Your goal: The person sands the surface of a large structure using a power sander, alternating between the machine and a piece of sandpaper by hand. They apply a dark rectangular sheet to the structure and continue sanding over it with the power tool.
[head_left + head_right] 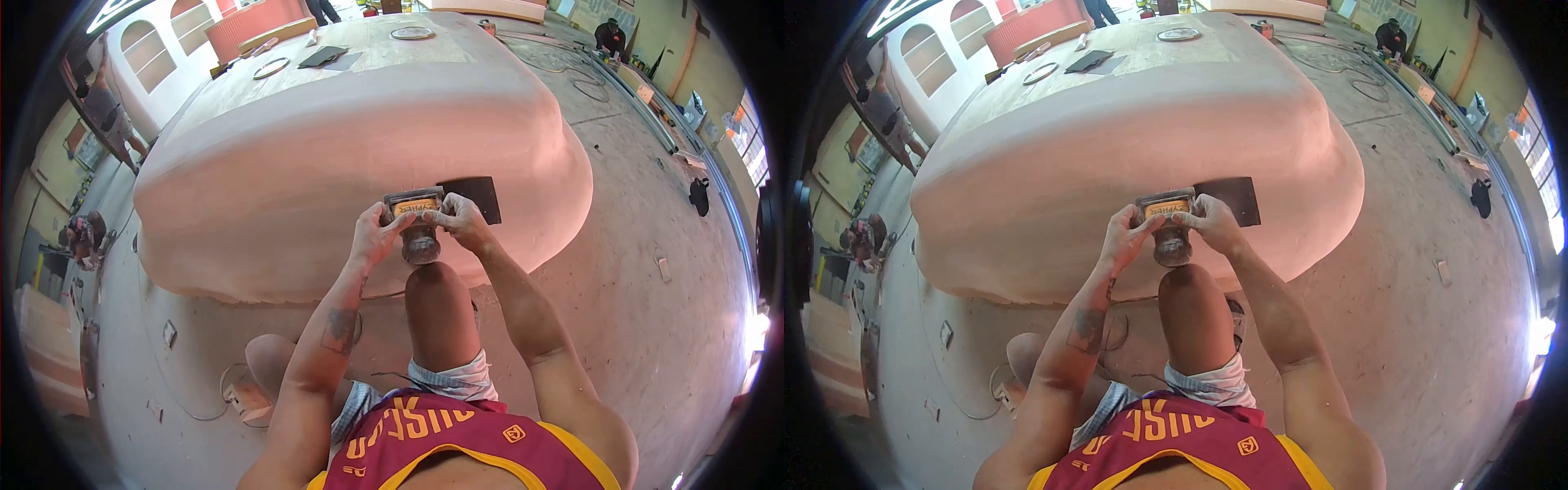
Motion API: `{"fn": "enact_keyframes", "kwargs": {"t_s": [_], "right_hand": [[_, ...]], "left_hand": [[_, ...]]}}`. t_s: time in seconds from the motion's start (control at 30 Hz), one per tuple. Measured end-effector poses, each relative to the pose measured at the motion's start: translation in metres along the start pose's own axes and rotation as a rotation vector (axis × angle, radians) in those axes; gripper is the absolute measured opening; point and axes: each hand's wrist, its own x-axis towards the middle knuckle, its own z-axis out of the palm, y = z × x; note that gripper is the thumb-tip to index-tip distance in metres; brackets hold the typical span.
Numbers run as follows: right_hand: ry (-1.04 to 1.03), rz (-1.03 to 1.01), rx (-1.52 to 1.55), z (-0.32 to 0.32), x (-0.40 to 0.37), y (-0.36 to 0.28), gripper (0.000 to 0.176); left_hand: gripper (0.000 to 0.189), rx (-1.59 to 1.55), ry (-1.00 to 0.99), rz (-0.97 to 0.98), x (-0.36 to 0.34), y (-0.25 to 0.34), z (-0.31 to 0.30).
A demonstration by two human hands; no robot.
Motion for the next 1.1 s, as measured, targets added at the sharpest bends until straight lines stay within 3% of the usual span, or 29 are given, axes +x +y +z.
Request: {"fn": "enact_keyframes", "kwargs": {"t_s": [0.03,0.13,0.23,0.33,0.43,0.53,0.7,1.1], "right_hand": [[0.035,-0.033,-0.058,-0.001,-0.001,-0.002,0.043],[0.070,0.089,0.165,-0.005,-0.007,-0.001,0.039],[0.099,0.274,0.358,-0.008,-0.008,0.016,0.041],[-0.085,0.453,0.249,-0.002,-0.001,0.023,0.043],[-0.157,0.525,0.481,-0.008,0.009,0.026,0.037],[-0.168,0.566,0.562,-0.010,0.010,0.013,0.034],[-0.201,0.624,0.503,-0.003,0.013,0.002,0.034],[0.012,0.562,0.532,0.020,0.010,0.015,0.044]], "left_hand": [[0.037,-0.006,-0.014,-0.008,0.002,-0.001,-0.001],[0.034,-0.252,0.042,-0.073,-0.010,-0.002,-0.007],[0.042,-0.118,0.086,-0.314,-0.015,-0.008,-0.018],[0.051,-0.029,-0.074,-0.531,-0.005,-0.016,-0.012],[0.047,-0.237,-0.118,-0.671,0.002,-0.012,-0.006],[0.037,-0.408,-0.041,-0.684,-0.001,-0.007,0.000],[0.033,-0.415,-0.102,-0.702,0.004,-0.014,-0.004],[0.031,-0.563,0.067,-0.635,0.013,-0.043,0.015]]}}
